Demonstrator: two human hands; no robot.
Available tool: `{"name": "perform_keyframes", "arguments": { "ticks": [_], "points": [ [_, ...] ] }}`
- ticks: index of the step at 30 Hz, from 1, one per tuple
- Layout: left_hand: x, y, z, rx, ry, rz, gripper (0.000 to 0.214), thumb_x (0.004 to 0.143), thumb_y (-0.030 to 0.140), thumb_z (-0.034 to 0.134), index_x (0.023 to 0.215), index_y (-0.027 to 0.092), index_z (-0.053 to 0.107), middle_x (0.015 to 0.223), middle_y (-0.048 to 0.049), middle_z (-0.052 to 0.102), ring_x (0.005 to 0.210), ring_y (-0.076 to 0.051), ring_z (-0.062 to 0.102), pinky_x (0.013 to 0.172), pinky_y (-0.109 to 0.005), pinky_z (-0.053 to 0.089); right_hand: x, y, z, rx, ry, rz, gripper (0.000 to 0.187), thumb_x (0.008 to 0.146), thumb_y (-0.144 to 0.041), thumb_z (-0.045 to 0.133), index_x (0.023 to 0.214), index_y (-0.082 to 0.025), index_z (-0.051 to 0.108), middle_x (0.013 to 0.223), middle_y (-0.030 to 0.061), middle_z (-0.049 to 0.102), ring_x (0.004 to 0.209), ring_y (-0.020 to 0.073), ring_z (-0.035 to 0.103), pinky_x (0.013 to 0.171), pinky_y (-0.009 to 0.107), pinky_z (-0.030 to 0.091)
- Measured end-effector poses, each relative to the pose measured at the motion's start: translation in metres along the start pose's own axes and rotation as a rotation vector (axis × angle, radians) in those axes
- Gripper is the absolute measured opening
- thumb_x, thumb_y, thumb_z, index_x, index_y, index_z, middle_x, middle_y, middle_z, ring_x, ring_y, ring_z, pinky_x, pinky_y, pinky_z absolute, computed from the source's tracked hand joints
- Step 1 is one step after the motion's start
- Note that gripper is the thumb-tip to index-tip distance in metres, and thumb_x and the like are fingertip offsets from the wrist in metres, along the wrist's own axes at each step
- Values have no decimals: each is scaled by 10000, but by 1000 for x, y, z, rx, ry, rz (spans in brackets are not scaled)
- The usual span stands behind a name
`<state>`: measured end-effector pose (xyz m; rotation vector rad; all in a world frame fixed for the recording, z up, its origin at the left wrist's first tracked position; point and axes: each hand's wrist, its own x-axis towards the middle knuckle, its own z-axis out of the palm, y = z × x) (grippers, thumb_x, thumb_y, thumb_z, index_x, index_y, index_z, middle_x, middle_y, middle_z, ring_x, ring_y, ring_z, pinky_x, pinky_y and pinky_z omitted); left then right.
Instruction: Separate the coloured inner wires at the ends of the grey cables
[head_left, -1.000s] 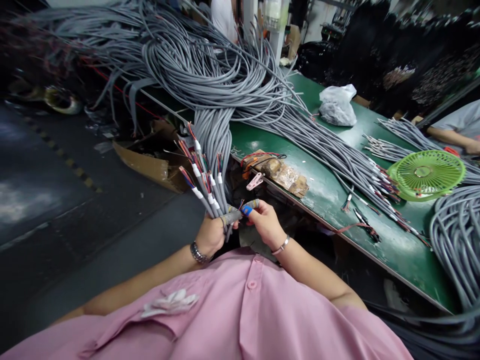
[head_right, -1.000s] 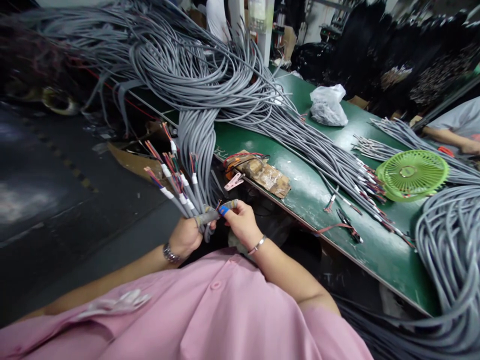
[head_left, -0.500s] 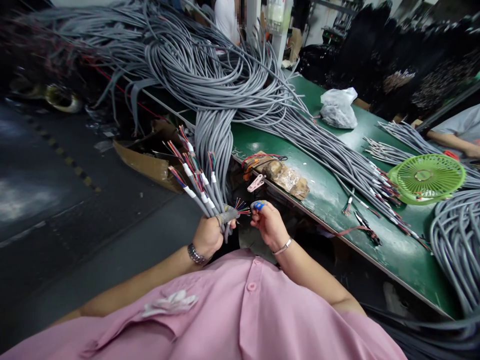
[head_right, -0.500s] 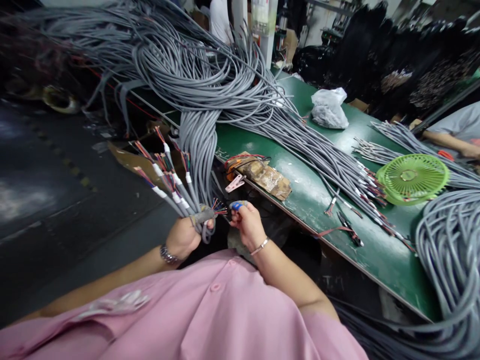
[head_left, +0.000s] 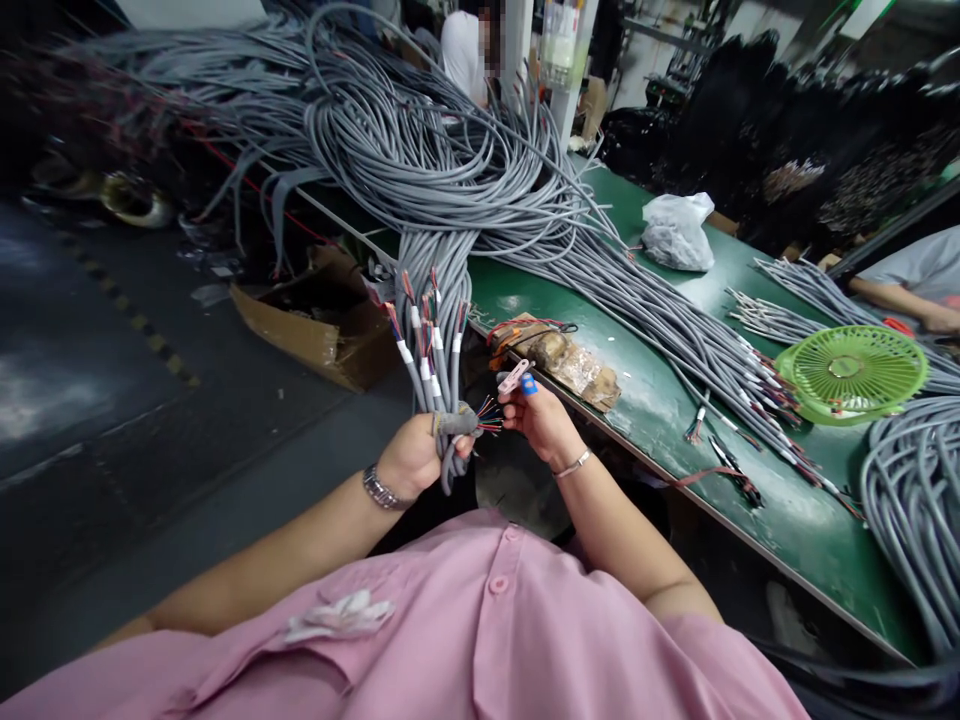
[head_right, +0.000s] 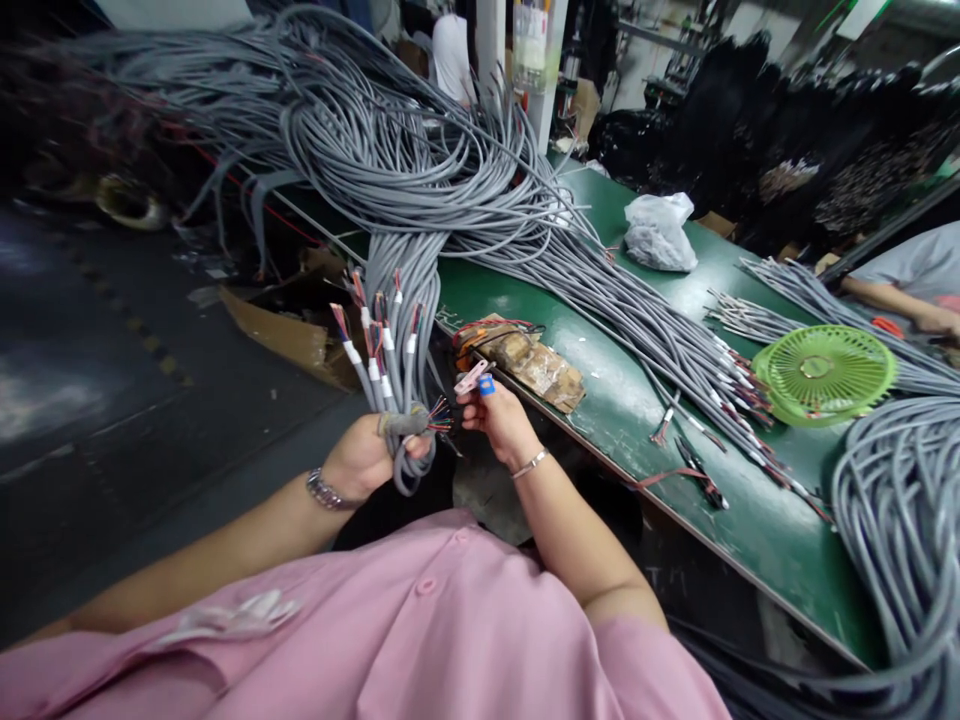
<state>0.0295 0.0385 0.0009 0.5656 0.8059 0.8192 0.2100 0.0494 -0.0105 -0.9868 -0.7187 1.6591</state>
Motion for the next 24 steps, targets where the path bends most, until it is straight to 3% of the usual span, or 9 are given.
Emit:
{"name": "perform_keyframes", "arguments": {
  "ticks": [3,5,7,13,24],
  "points": [
    [6,5,2,-40,-35,-18,136,574,186,707,557,121,589,418,-5,510,383,-93,468,422,-217,408,4,7,6,-41,108,-160,386,742,-534,691,811,-157,643,648,-25,584,490,51,427,484,185,385],
    [10,5,2,-63,-47,-17,119,582,171,698,568,118,592,422,-6,512,381,-91,470,412,-209,406,6,13,8,-77,226,-280,394,764,-555,657,766,-162,627,595,-35,554,471,51,393,464,182,341],
    [13,4,3,-73,-49,-17,108,594,165,690,579,116,596,421,-6,510,379,-95,475,398,-202,399,8,18,9,-73,263,-328,432,791,-600,595,755,-170,617,619,-24,568,487,61,409,474,190,350],
    [20,2,8,-90,-33,-5,97,603,153,688,601,113,600,433,1,510,367,-82,458,384,-192,397,16,17,11,185,78,-162,443,786,-607,609,881,-177,660,715,1,598,597,98,508,556,218,449],
    [26,-5,8,-17,-36,3,93,582,170,674,589,111,602,418,3,498,363,-79,453,385,-189,379,14,10,19,311,132,-130,319,786,-492,683,810,-174,664,695,-4,601,600,98,506,564,208,447]
  ]
}}
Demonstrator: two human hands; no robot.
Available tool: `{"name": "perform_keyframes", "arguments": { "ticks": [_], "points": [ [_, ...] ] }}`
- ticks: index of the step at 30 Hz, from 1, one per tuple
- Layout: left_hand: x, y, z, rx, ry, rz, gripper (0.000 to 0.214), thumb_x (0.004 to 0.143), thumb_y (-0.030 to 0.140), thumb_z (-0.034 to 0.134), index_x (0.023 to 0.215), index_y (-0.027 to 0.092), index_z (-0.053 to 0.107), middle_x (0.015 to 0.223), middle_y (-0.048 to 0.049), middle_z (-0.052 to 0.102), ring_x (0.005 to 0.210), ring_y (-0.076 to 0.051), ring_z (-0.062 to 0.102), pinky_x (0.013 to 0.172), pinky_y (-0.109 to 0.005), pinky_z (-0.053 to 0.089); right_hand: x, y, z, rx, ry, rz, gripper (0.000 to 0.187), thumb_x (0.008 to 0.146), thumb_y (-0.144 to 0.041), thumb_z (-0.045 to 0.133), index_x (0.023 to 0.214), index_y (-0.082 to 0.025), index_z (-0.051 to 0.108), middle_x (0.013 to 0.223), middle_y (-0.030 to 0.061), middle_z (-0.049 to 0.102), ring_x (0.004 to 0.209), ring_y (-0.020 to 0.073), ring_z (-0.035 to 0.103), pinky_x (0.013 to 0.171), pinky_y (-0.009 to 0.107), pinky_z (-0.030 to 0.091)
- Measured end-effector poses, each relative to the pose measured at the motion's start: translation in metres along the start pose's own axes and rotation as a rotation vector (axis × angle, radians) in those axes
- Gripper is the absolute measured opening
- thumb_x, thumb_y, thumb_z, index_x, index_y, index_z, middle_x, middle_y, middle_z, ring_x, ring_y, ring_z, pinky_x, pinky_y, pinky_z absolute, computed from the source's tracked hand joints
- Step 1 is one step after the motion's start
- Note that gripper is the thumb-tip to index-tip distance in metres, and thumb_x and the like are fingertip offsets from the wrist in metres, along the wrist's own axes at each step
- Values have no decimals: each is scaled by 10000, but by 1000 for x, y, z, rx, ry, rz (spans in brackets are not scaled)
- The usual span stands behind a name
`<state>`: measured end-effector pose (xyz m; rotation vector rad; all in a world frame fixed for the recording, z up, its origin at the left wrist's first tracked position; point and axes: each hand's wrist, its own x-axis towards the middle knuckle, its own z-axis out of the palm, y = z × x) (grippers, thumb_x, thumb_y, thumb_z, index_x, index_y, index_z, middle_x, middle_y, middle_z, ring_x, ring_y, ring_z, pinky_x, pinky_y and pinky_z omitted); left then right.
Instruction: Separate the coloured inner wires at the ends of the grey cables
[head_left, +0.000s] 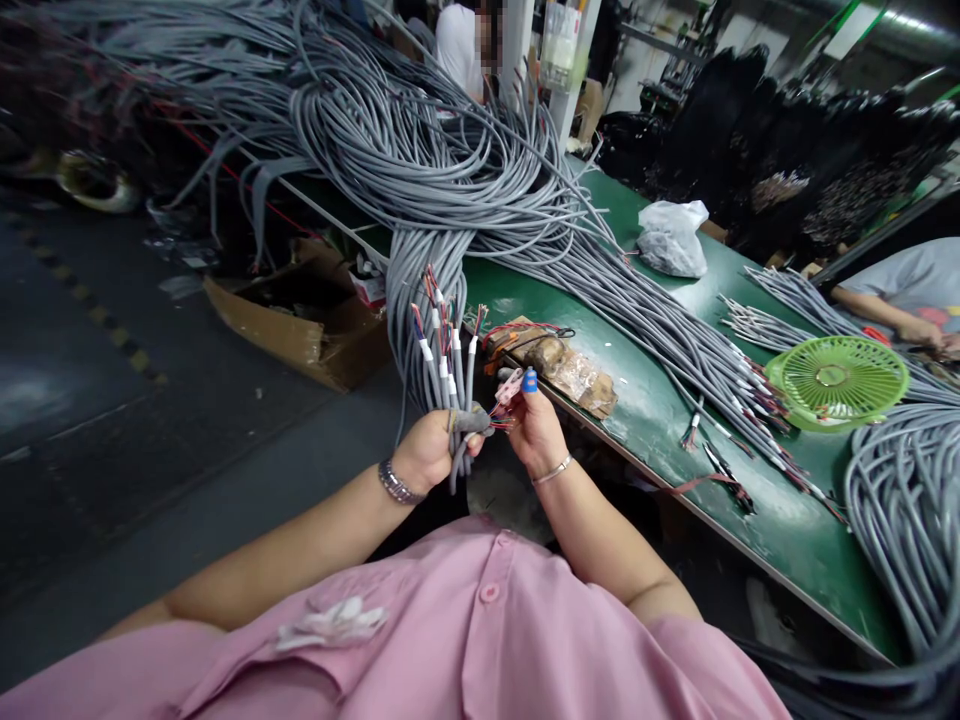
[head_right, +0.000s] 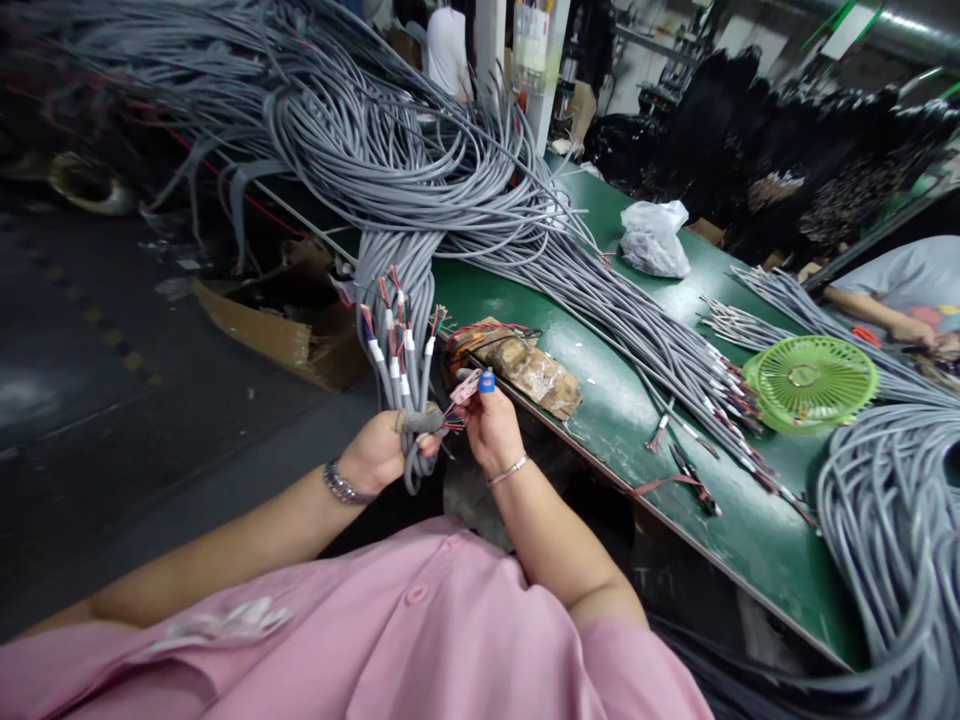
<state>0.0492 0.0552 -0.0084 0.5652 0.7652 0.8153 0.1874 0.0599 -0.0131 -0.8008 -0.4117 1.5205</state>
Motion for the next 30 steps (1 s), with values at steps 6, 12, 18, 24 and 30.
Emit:
{"name": "perform_keyframes", "arguments": {
  "ticks": [6,12,18,24,30],
  "points": [
    [-2,1,2,12,23,-8,110,555,182,684,568,114,598,409,4,494,358,-76,448,381,-187,363,-1,-2,-1,-5,-25,81,430,810,-600,593,866,-178,661,719,10,617,589,113,511,555,230,451],
    [-9,-2,4,7,66,48,123,553,171,695,610,108,606,430,10,509,362,-69,446,387,-189,359,-3,-6,-8,15,-93,163,533,817,-676,510,890,-172,666,789,37,657,629,121,554,592,246,492],
    [-21,-6,12,-9,147,148,158,554,190,720,585,122,581,432,14,513,371,-73,456,387,-190,353,-5,-9,-9,-42,-70,97,315,804,-473,656,912,-177,663,779,8,645,622,95,539,596,219,487],
    [-19,-1,17,-19,140,122,171,563,199,716,558,127,562,417,18,494,371,-77,455,381,-190,349,-1,2,-16,-216,-1,-143,407,818,-573,589,835,-174,667,765,27,641,604,95,520,582,218,460],
    [-11,-1,18,-24,152,103,144,559,184,696,556,130,563,408,14,496,370,-77,452,380,-183,349,7,2,-14,-106,-82,3,451,799,-619,592,900,-186,667,784,30,635,656,117,555,593,234,467]
  ]
}}
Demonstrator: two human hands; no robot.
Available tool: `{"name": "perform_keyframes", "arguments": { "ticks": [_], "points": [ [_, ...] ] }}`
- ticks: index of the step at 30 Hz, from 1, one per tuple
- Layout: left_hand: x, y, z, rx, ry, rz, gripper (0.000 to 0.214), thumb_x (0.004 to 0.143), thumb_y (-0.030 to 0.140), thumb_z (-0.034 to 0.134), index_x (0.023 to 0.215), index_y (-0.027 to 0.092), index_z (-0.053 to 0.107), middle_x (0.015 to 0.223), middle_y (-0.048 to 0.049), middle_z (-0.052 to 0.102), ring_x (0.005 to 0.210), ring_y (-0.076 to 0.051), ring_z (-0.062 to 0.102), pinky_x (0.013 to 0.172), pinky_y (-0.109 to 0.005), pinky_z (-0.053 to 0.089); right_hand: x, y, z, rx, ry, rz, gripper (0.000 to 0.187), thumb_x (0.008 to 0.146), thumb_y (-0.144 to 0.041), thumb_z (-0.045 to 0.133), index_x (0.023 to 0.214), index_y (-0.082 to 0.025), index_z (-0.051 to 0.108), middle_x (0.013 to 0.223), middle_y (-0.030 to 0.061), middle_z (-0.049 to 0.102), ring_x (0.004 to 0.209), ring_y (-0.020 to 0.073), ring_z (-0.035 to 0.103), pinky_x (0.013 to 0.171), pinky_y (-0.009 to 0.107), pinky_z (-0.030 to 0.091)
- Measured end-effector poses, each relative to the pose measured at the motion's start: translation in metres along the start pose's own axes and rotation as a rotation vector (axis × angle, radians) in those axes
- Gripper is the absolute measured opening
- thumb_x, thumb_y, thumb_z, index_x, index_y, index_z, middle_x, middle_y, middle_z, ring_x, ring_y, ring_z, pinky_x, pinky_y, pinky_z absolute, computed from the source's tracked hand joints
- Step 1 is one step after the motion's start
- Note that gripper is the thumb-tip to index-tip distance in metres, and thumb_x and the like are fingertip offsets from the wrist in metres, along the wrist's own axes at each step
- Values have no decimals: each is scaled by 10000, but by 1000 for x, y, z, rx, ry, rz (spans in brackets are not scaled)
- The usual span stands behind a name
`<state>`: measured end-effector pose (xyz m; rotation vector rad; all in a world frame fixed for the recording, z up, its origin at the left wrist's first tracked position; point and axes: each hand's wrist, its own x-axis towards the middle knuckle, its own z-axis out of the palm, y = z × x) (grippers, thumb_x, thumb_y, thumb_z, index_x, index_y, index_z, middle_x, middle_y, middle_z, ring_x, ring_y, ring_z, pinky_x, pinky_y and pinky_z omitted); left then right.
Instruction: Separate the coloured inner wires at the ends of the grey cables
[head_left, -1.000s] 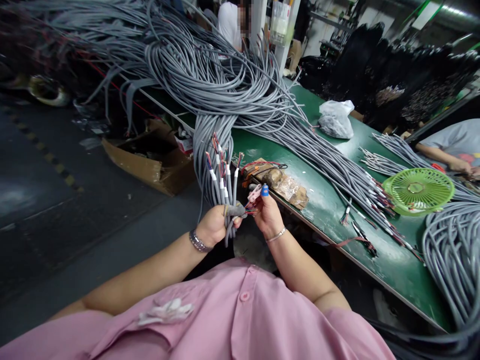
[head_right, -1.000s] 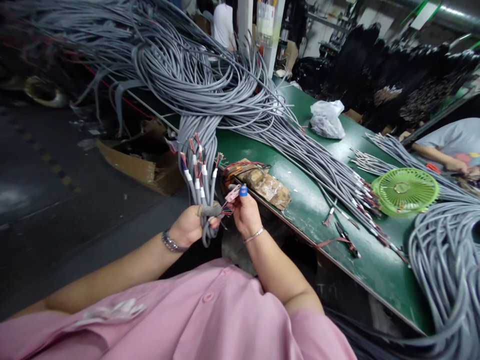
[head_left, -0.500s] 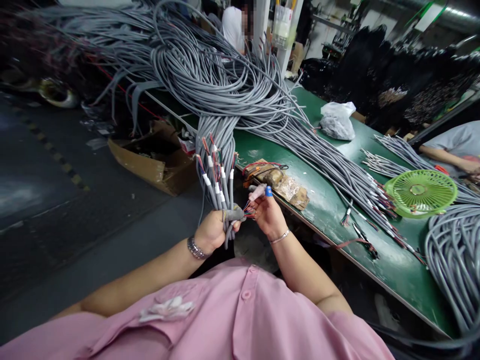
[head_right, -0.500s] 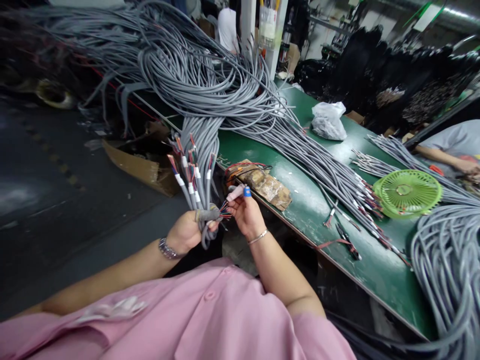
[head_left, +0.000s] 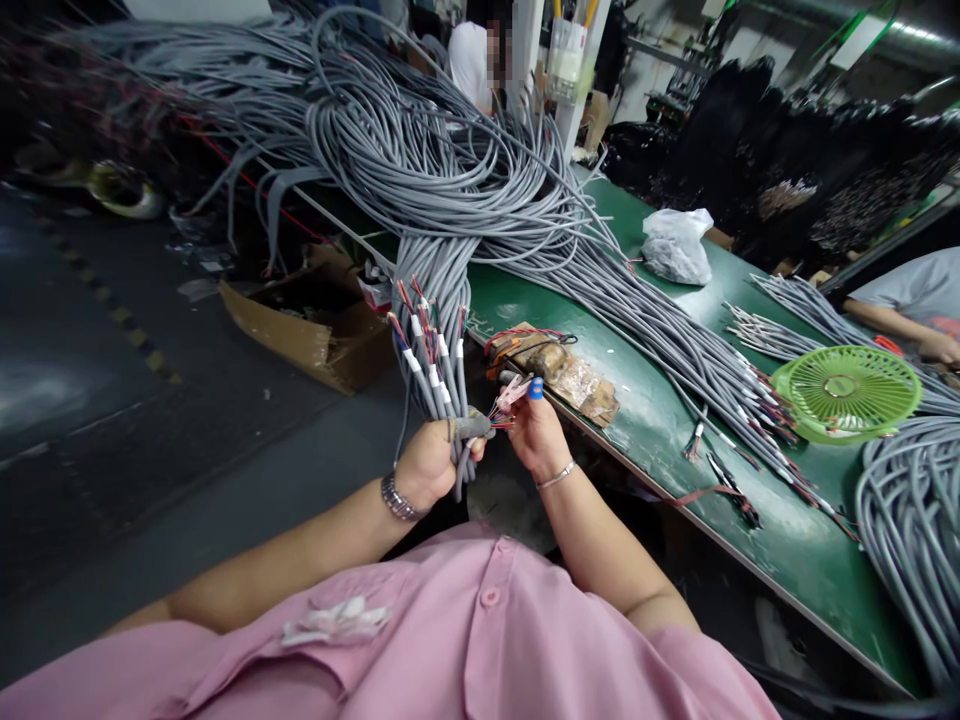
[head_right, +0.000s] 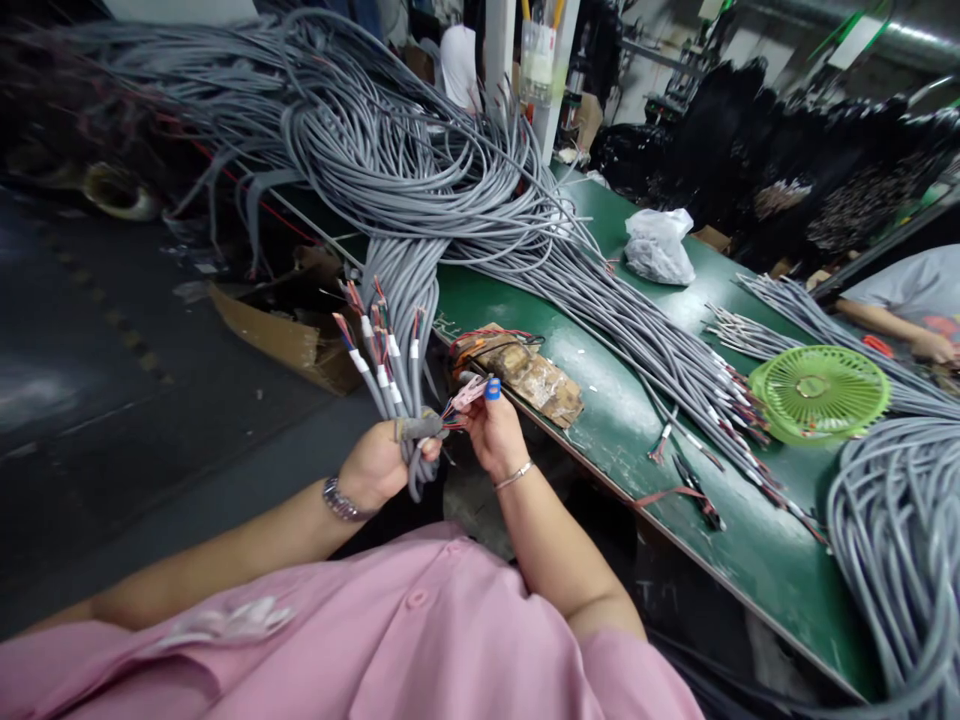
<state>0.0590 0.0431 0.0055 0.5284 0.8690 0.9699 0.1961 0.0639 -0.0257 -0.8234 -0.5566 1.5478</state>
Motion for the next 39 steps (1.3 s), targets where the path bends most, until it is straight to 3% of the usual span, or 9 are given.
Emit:
{"name": "perform_keyframes", "arguments": {
  "ticks": [9,16,19,24,31,36,39],
  "points": [
    [8,-10,-6,47,14,25,151,583,208,697,547,121,579,428,5,508,382,-71,453,395,-184,354,1,-4,9,122,81,-3,358,808,-518,640,889,-172,682,770,25,646,690,125,573,675,244,492],
    [0,-12,-6,16,19,67,150,595,213,706,565,129,585,443,12,514,393,-76,459,398,-189,342,-4,-5,5,155,10,111,483,826,-653,523,899,-197,666,785,31,659,667,131,577,601,245,478],
    [-3,-16,-9,18,12,117,154,607,204,715,566,128,587,456,17,511,412,-75,463,419,-194,354,-7,-7,4,171,-19,131,444,828,-617,549,909,-197,668,812,33,664,681,126,579,598,234,481],
    [-6,-18,-10,23,28,153,162,625,200,717,568,129,583,467,22,515,421,-70,463,435,-193,364,-12,-8,6,81,-9,29,280,800,-461,664,886,-195,666,776,5,626,630,97,525,566,204,462],
    [-3,-13,-3,8,51,151,145,613,211,706,567,121,603,462,11,527,423,-72,474,428,-188,360,-9,2,-2,-143,93,-185,380,822,-549,601,774,-178,667,674,2,590,592,95,496,566,208,432],
    [1,-15,0,7,97,133,154,583,211,713,551,122,592,448,17,518,404,-66,455,410,-184,337,-3,-1,0,77,-49,0,369,794,-541,652,856,-178,676,754,8,637,644,104,548,605,224,466],
    [2,-15,1,22,104,124,182,590,225,708,526,128,568,436,16,510,400,-69,453,410,-185,336,0,-2,4,181,-29,28,356,788,-508,680,867,-161,682,746,8,651,658,108,573,627,228,482]
  ]
}}
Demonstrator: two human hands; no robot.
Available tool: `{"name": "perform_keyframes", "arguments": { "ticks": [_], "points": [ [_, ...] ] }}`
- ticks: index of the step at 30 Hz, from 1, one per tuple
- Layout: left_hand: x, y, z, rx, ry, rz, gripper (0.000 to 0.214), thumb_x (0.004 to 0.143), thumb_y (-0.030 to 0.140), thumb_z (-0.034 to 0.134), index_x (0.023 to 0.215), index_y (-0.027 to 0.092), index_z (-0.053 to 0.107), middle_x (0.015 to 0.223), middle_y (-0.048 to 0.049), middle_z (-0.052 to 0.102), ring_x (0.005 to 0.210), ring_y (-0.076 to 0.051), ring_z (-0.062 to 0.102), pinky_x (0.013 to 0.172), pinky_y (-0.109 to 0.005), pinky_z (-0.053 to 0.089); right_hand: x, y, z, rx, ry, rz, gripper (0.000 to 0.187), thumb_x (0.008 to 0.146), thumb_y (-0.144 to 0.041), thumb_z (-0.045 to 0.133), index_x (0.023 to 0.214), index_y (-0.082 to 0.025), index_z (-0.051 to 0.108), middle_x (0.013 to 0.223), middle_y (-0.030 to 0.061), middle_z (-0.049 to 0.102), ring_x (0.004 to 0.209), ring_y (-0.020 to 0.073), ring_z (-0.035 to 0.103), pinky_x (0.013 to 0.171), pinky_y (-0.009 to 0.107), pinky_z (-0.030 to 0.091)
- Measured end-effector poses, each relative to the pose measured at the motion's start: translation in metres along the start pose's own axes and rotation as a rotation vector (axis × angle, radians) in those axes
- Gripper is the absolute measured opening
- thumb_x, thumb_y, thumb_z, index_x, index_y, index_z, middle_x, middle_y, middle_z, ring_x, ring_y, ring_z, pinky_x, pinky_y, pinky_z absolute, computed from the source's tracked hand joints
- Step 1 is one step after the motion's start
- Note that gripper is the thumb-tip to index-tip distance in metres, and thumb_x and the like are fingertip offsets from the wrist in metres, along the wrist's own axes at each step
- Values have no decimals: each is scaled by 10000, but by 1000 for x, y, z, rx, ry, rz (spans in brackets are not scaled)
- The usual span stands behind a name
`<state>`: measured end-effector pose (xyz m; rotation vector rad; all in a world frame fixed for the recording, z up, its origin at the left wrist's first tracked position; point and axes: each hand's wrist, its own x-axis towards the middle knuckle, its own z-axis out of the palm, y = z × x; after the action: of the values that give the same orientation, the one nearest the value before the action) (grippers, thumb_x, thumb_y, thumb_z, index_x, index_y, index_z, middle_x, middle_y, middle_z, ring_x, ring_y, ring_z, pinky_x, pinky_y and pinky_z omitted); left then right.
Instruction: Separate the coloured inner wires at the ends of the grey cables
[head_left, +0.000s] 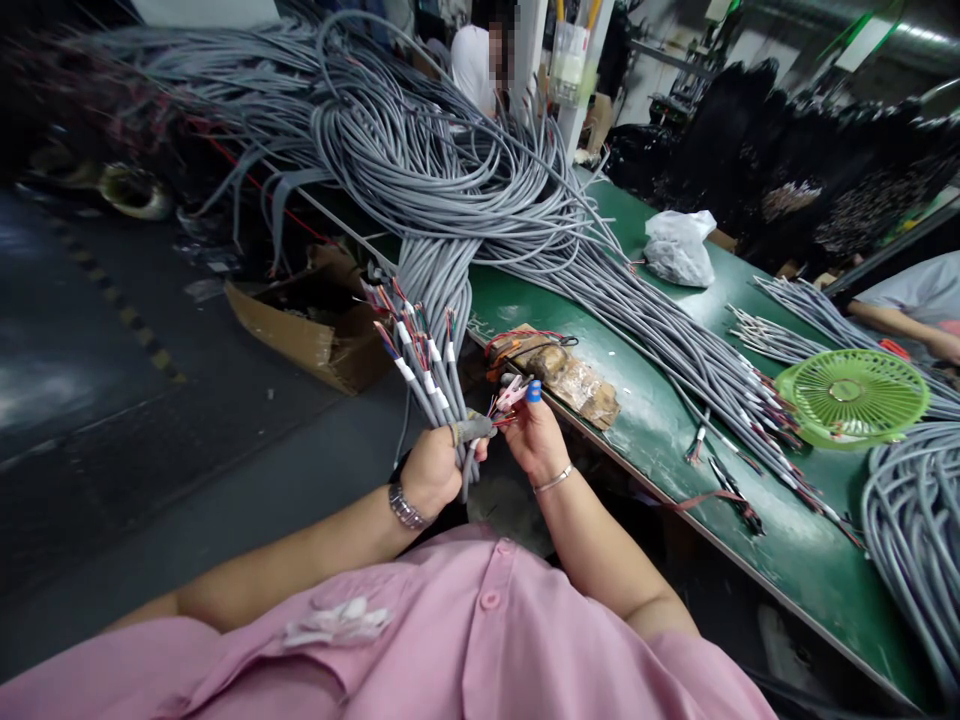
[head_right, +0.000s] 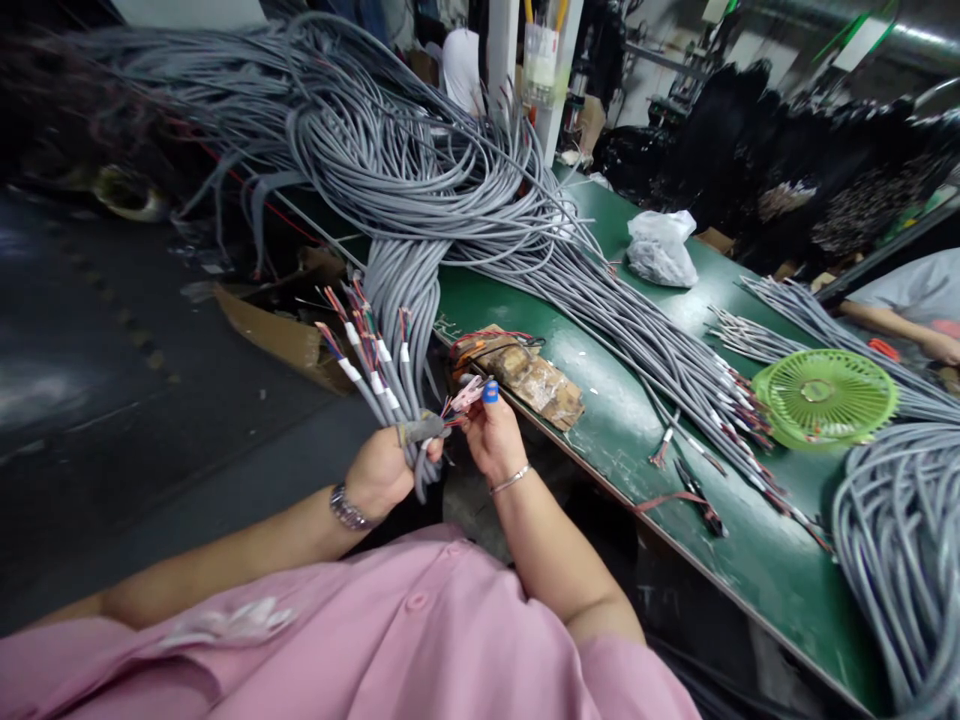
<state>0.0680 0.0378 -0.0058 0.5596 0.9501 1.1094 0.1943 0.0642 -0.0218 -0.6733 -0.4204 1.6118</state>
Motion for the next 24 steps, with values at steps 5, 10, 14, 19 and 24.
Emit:
{"name": "perform_keyframes", "arguments": {
  "ticks": [5,10,14,19,24],
  "points": [
    [2,-2,0,-2,6,-5,170,588,225,707,535,128,578,441,13,517,403,-74,462,409,-187,334,1,1,4,45,30,-25,312,810,-456,681,849,-147,684,711,7,660,632,105,578,605,216,479],
    [-3,-3,-3,-9,11,12,177,601,235,715,548,127,584,449,11,526,409,-78,471,419,-192,351,-3,-2,1,66,13,60,374,847,-546,587,852,-181,665,755,13,676,655,119,596,596,231,484],
    [-12,1,-4,-17,5,18,183,603,246,719,552,123,593,458,6,537,417,-80,483,429,-197,371,-7,-5,-2,41,7,116,390,856,-562,554,898,-189,659,834,30,690,684,123,598,586,230,485],
    [-16,6,-2,-35,11,19,201,588,237,728,527,129,569,460,9,528,418,-77,474,428,-200,378,-12,-6,0,-74,7,2,252,821,-421,660,885,-177,660,748,0,640,637,99,557,584,212,482],
    [-10,10,2,-62,21,-31,185,567,243,733,555,125,592,454,13,527,404,-78,475,411,-200,376,-9,-3,-3,-154,19,-29,333,809,-494,647,895,-172,658,730,-1,616,602,93,534,577,222,483]
  ]
}}
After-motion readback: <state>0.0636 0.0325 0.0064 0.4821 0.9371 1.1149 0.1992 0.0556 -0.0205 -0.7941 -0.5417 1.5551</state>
